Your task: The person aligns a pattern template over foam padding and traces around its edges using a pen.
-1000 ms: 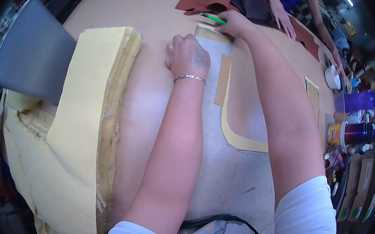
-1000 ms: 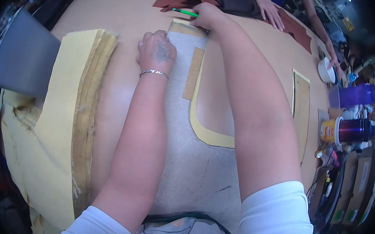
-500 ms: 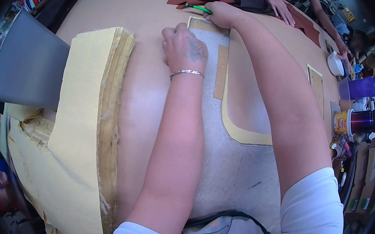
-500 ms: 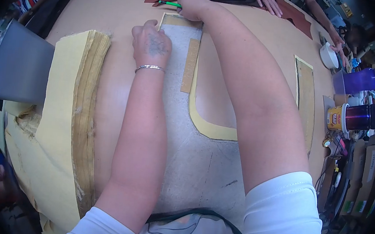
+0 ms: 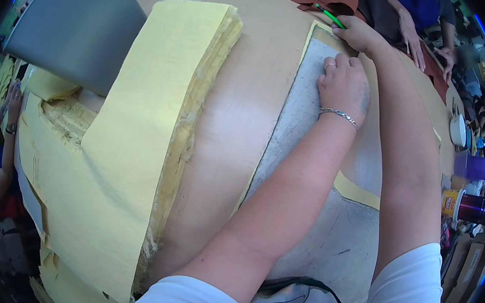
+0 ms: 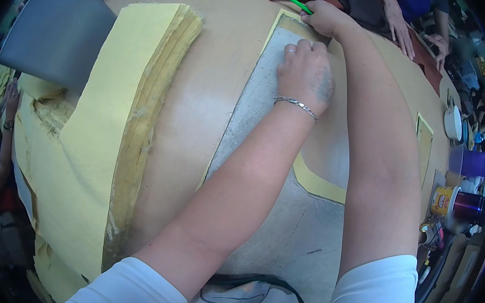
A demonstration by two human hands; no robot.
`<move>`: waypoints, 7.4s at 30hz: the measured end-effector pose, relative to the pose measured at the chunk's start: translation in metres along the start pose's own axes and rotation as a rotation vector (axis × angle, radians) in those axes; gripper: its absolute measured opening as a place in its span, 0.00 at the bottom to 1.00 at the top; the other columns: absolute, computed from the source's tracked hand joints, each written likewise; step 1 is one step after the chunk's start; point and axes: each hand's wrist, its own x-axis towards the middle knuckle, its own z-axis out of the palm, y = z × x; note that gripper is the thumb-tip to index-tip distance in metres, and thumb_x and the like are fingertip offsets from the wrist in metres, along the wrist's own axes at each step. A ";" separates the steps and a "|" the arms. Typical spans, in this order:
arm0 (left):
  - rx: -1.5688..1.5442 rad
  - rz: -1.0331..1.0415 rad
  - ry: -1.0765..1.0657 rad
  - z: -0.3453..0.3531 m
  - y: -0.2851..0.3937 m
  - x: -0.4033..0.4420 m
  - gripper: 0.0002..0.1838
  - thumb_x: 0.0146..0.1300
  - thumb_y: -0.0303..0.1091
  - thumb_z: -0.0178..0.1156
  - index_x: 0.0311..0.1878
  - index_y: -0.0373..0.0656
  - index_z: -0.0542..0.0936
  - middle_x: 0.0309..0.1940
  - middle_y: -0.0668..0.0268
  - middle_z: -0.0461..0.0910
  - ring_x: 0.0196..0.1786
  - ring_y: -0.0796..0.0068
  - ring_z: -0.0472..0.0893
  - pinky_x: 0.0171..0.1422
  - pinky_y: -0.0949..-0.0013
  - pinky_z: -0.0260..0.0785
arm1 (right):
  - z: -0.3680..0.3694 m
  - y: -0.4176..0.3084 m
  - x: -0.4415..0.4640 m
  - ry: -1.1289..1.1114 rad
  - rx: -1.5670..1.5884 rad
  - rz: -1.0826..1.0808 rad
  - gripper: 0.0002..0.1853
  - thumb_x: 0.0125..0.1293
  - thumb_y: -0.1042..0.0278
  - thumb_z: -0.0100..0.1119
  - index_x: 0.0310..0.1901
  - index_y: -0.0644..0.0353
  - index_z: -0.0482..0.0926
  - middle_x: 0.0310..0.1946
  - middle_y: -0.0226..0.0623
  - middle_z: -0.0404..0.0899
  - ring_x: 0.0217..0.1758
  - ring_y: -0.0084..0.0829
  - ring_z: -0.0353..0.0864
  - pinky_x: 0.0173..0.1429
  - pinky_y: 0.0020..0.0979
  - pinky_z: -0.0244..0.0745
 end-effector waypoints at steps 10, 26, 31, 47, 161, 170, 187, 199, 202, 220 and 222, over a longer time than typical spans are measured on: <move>0.079 -0.006 0.107 0.009 -0.011 0.006 0.12 0.47 0.27 0.53 0.39 0.40 0.74 0.41 0.60 0.69 0.52 0.62 0.65 0.56 0.60 0.55 | 0.000 0.000 0.000 -0.016 -0.010 0.015 0.15 0.59 0.62 0.51 0.42 0.65 0.72 0.27 0.36 0.74 0.30 0.24 0.69 0.37 0.28 0.65; 0.285 -0.046 -0.112 -0.005 -0.025 0.012 0.22 0.54 0.34 0.50 0.54 0.52 0.69 0.62 0.64 0.55 0.67 0.59 0.48 0.61 0.33 0.33 | -0.008 0.009 -0.020 0.121 0.055 0.096 0.15 0.54 0.60 0.57 0.35 0.64 0.73 0.25 0.38 0.73 0.27 0.29 0.71 0.34 0.30 0.66; 0.305 -0.054 -0.225 -0.016 -0.031 0.019 0.22 0.59 0.40 0.45 0.58 0.57 0.65 0.65 0.65 0.48 0.69 0.59 0.41 0.62 0.33 0.27 | 0.013 0.035 -0.068 0.555 0.709 0.297 0.13 0.53 0.61 0.57 0.34 0.63 0.74 0.21 0.32 0.73 0.24 0.26 0.71 0.29 0.28 0.66; 0.416 0.007 -0.287 -0.018 -0.029 0.019 0.24 0.58 0.52 0.44 0.59 0.68 0.63 0.66 0.65 0.46 0.69 0.54 0.40 0.61 0.32 0.26 | 0.059 -0.044 -0.159 0.791 1.152 0.253 0.15 0.65 0.60 0.45 0.33 0.67 0.71 0.24 0.34 0.72 0.25 0.21 0.73 0.30 0.22 0.70; 0.289 0.853 -0.685 0.045 0.148 -0.246 0.19 0.51 0.42 0.56 0.46 0.44 0.72 0.51 0.58 0.67 0.57 0.58 0.63 0.53 0.52 0.59 | 0.043 0.071 -0.421 0.678 0.751 0.175 0.08 0.54 0.69 0.55 0.32 0.62 0.67 0.29 0.44 0.73 0.38 0.43 0.73 0.43 0.37 0.68; 0.346 0.769 -0.747 0.046 0.143 -0.239 0.30 0.53 0.52 0.51 0.59 0.53 0.63 0.62 0.63 0.55 0.66 0.58 0.51 0.60 0.44 0.45 | 0.008 0.104 -0.409 0.395 0.730 0.260 0.07 0.52 0.73 0.57 0.30 0.62 0.69 0.25 0.40 0.72 0.31 0.36 0.73 0.38 0.33 0.66; 0.155 0.700 -0.721 0.047 0.131 -0.236 0.29 0.52 0.51 0.52 0.58 0.55 0.65 0.62 0.68 0.57 0.66 0.66 0.50 0.63 0.48 0.40 | -0.052 0.205 -0.257 0.259 0.640 0.406 0.04 0.58 0.71 0.53 0.33 0.57 0.69 0.27 0.28 0.71 0.30 0.20 0.71 0.34 0.22 0.69; 0.097 0.698 -0.669 0.049 0.125 -0.238 0.30 0.49 0.50 0.54 0.57 0.53 0.66 0.61 0.67 0.57 0.66 0.67 0.52 0.61 0.48 0.43 | -0.002 0.085 -0.363 0.422 1.202 0.378 0.08 0.56 0.71 0.57 0.33 0.64 0.70 0.26 0.32 0.74 0.30 0.20 0.73 0.34 0.23 0.69; 0.146 0.669 -0.778 0.048 0.125 -0.240 0.31 0.49 0.51 0.53 0.57 0.53 0.65 0.61 0.65 0.58 0.65 0.66 0.53 0.61 0.49 0.43 | 0.015 0.051 -0.365 0.334 1.172 0.292 0.07 0.54 0.73 0.58 0.31 0.63 0.70 0.26 0.32 0.74 0.30 0.21 0.74 0.34 0.24 0.70; 0.076 0.709 -0.680 0.056 0.116 -0.242 0.31 0.51 0.53 0.49 0.60 0.55 0.63 0.62 0.64 0.57 0.64 0.64 0.56 0.61 0.51 0.42 | 0.026 0.021 -0.356 0.179 0.792 0.201 0.06 0.55 0.72 0.57 0.30 0.62 0.69 0.27 0.32 0.73 0.30 0.23 0.73 0.37 0.25 0.68; 0.110 0.694 -0.736 0.054 0.118 -0.241 0.32 0.50 0.53 0.51 0.59 0.54 0.63 0.62 0.65 0.57 0.64 0.65 0.55 0.61 0.49 0.42 | 0.021 0.032 -0.364 0.205 0.669 0.165 0.07 0.54 0.72 0.57 0.30 0.63 0.68 0.27 0.33 0.72 0.31 0.26 0.73 0.38 0.27 0.67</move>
